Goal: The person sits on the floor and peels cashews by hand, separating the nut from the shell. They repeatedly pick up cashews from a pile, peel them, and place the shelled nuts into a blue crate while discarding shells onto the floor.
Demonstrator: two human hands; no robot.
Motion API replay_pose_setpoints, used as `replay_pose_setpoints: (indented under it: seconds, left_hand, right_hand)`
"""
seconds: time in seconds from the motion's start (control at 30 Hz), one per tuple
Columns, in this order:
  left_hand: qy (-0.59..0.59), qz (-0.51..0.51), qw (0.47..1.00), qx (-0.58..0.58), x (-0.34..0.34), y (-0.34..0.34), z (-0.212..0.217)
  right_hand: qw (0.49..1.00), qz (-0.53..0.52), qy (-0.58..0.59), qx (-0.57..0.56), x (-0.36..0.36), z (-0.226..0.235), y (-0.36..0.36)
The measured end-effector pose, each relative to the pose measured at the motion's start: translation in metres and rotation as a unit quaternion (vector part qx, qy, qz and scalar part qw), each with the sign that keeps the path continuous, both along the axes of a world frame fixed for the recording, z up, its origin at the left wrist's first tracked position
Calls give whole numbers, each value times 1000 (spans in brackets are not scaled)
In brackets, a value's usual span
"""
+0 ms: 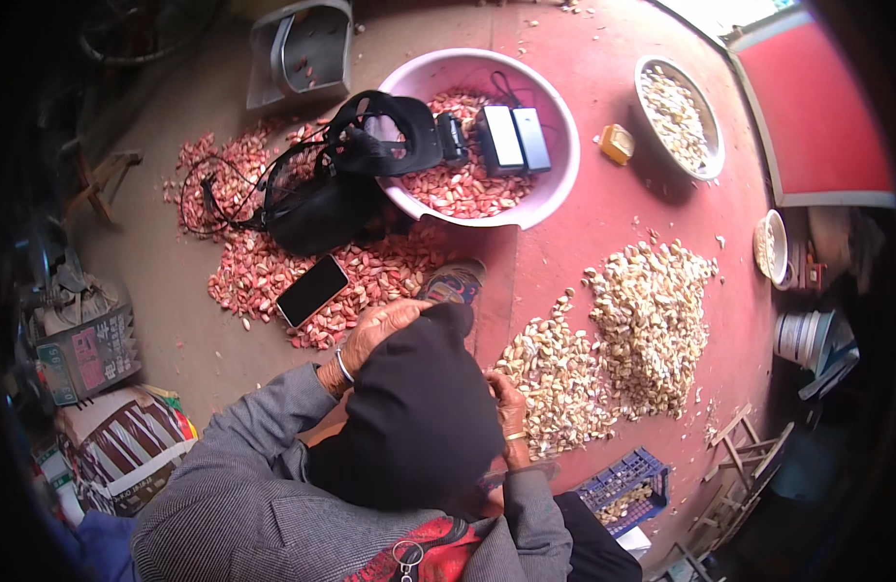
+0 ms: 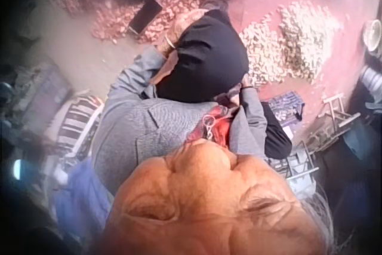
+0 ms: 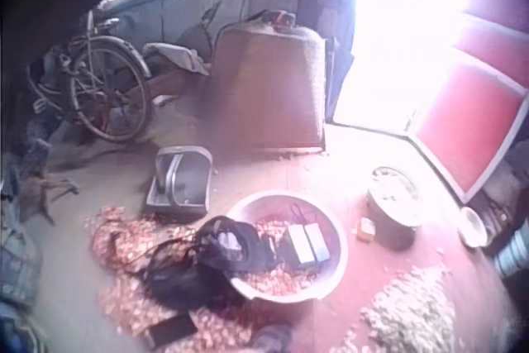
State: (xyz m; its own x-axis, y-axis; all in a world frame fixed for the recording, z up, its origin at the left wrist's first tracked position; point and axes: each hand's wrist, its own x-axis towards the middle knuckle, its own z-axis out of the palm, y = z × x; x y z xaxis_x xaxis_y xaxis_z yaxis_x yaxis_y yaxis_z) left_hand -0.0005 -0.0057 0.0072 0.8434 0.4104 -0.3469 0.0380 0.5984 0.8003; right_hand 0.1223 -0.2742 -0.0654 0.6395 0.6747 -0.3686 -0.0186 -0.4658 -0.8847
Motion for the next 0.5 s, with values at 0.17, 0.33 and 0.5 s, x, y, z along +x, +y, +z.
replay_pose_setpoints:
  seconds: [0.17, 0.33, 0.5]
  left_hand:
    - [-6, 25, 943, 332, -6, -3, 22]
    - [50, 53, 945, 319, -9, 1, 110]
    - [-119, 82, 904, 403, -9, -24, 245]
  right_hand:
    - [993, 25, -116, 5, 5, 7, -11]
    - [997, -45, 2, 55, 21, -1, -11]
    - [994, -38, -84, 58, 32, 20, -9]
